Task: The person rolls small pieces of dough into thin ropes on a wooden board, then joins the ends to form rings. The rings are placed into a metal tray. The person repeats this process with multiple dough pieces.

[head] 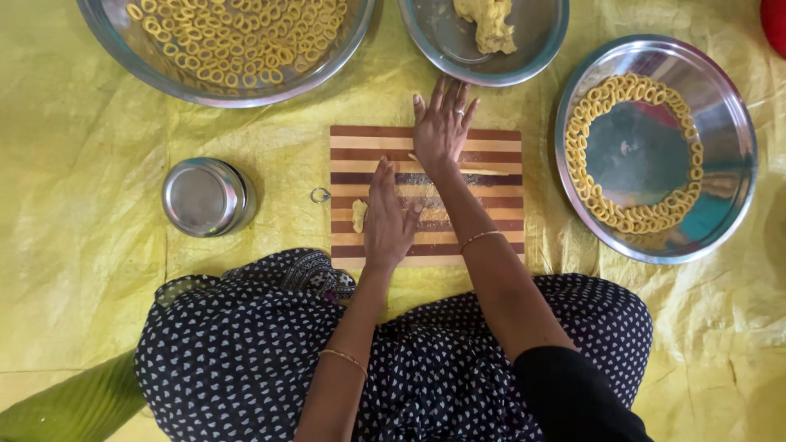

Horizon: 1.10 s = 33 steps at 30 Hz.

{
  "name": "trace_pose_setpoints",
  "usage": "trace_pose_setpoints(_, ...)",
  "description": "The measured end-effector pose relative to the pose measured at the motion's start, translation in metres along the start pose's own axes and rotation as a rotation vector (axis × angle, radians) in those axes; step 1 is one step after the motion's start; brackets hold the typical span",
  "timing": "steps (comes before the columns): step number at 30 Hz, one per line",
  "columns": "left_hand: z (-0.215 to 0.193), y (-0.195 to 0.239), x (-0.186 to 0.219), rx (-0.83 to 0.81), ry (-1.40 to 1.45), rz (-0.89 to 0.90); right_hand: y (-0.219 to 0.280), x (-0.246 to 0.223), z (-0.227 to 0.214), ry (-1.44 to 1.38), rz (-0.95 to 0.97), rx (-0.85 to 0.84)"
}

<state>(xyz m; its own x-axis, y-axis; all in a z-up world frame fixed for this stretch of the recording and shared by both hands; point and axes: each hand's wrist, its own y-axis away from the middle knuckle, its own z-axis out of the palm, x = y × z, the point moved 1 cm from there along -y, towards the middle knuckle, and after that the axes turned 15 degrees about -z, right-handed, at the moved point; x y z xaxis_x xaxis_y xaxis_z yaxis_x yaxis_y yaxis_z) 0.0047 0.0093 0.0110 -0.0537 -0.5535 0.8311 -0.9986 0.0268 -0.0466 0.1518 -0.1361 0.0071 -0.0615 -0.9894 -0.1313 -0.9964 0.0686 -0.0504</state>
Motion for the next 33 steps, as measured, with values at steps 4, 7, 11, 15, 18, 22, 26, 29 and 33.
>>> trace_pose_setpoints(4,0.003,-0.003,-0.001,-0.007,-0.069,-0.042,0.024,-0.01,0.003,0.043,-0.104,0.005)
trace_pose_setpoints(7,0.008,-0.004,-0.003,0.012,-0.084,-0.042,0.06,-0.021,0.007,0.047,-0.145,-0.003)
trace_pose_setpoints(11,0.008,0.001,-0.007,0.076,0.031,0.03,0.111,-0.033,0.01,0.038,-0.179,-0.024)
trace_pose_setpoints(15,0.009,-0.003,-0.01,-0.025,0.054,-0.129,0.151,-0.044,0.004,0.133,-0.295,0.019)
trace_pose_setpoints(18,0.009,-0.002,-0.011,0.055,0.029,-0.013,0.176,-0.046,-0.01,-0.05,-0.39,0.122)
trace_pose_setpoints(22,0.006,0.0,-0.009,0.058,0.065,0.012,0.21,-0.029,-0.031,0.211,-0.273,-0.022)
trace_pose_setpoints(26,0.003,0.001,-0.001,0.022,0.08,0.016,0.203,-0.004,-0.034,-0.12,-0.12,0.121)
trace_pose_setpoints(29,-0.002,0.004,0.003,0.002,0.028,0.002,0.171,0.005,-0.025,-0.044,-0.082,0.122)
trace_pose_setpoints(33,0.001,-0.001,0.007,-0.062,0.005,-0.052,0.109,0.027,-0.018,0.104,-0.033,0.043)
